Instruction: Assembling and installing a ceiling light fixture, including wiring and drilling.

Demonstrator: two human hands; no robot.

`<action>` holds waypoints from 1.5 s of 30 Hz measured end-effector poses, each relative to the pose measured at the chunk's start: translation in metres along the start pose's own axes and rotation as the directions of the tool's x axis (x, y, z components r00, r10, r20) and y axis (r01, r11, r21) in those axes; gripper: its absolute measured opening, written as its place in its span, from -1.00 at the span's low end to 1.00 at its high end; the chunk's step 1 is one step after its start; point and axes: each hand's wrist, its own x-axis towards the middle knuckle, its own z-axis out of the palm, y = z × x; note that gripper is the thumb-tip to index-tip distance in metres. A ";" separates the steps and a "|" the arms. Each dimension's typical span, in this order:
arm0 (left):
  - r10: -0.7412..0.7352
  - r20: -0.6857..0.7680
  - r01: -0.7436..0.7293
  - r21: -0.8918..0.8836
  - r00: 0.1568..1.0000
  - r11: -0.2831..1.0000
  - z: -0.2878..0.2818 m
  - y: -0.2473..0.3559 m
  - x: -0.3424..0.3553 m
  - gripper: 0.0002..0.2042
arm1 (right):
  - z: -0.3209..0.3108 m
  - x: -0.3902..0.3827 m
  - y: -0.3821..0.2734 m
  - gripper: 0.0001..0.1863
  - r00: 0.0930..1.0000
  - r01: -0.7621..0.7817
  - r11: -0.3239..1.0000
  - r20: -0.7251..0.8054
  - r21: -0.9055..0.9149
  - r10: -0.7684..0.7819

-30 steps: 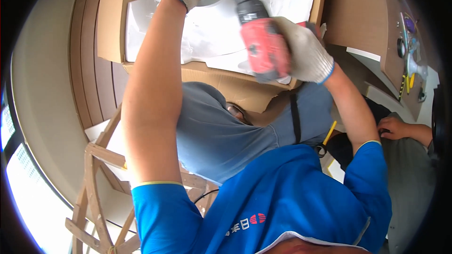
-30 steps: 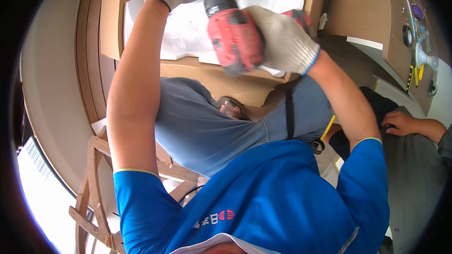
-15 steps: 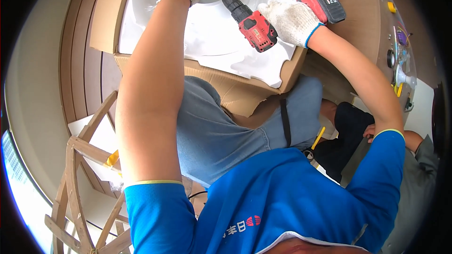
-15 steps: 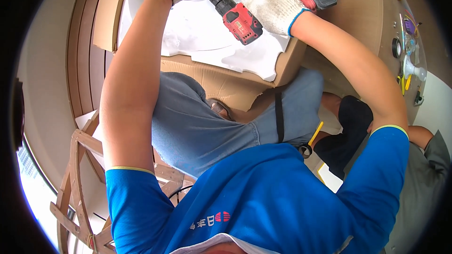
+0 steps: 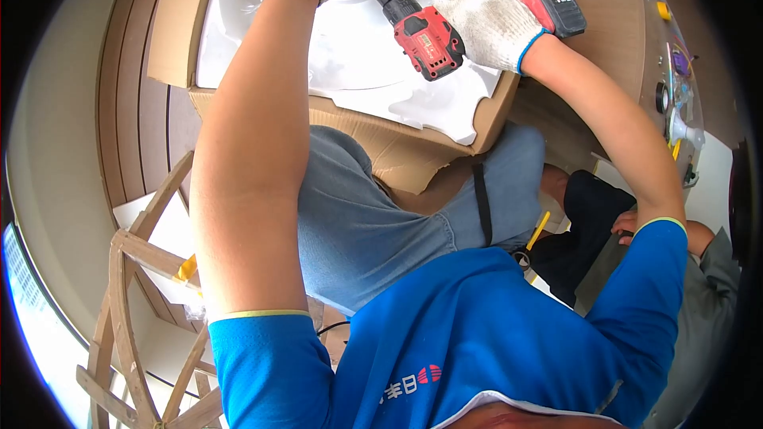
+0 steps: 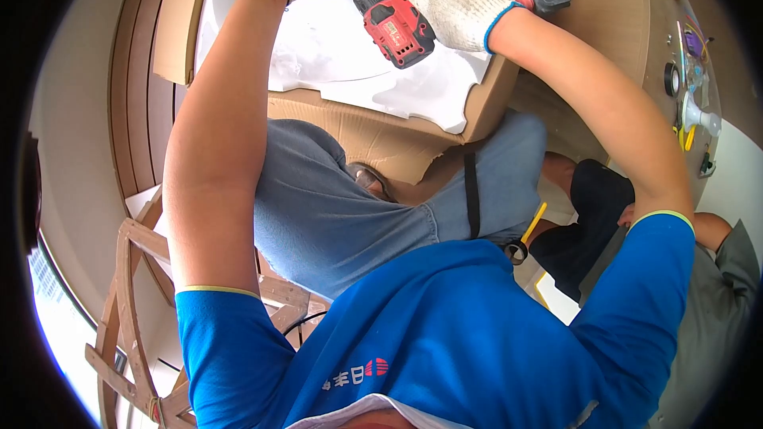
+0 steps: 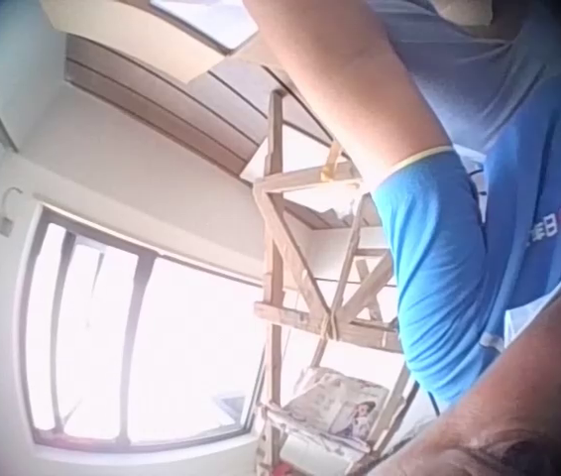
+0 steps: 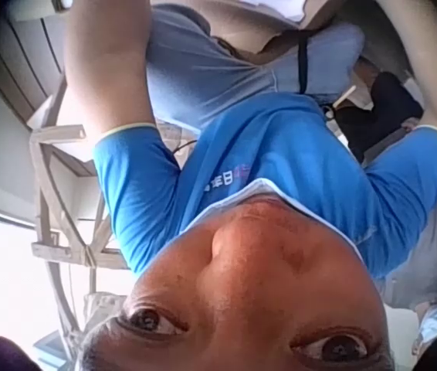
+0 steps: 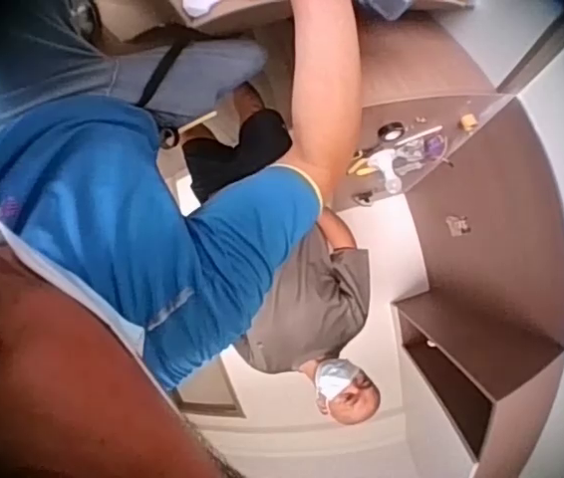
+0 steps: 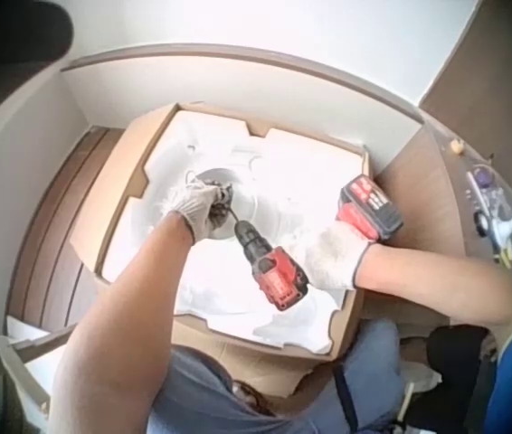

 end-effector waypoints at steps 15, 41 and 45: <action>-0.040 -0.064 0.042 0.032 0.997 0.999 0.004 0.000 -0.001 -0.83 | 0.000 0.000 0.003 -0.70 1.000 0.006 0.999 0.001 -0.049 -0.006; -0.017 -0.032 0.018 0.035 0.999 0.999 0.001 -0.001 0.003 -0.81 | 0.003 0.002 0.003 -0.71 0.999 -0.028 0.999 0.027 -0.043 0.030; -0.008 -0.036 0.010 0.035 0.999 0.999 0.001 0.000 0.005 -0.82 | 0.007 0.003 0.004 -0.74 0.999 -0.031 0.998 0.007 -0.052 0.031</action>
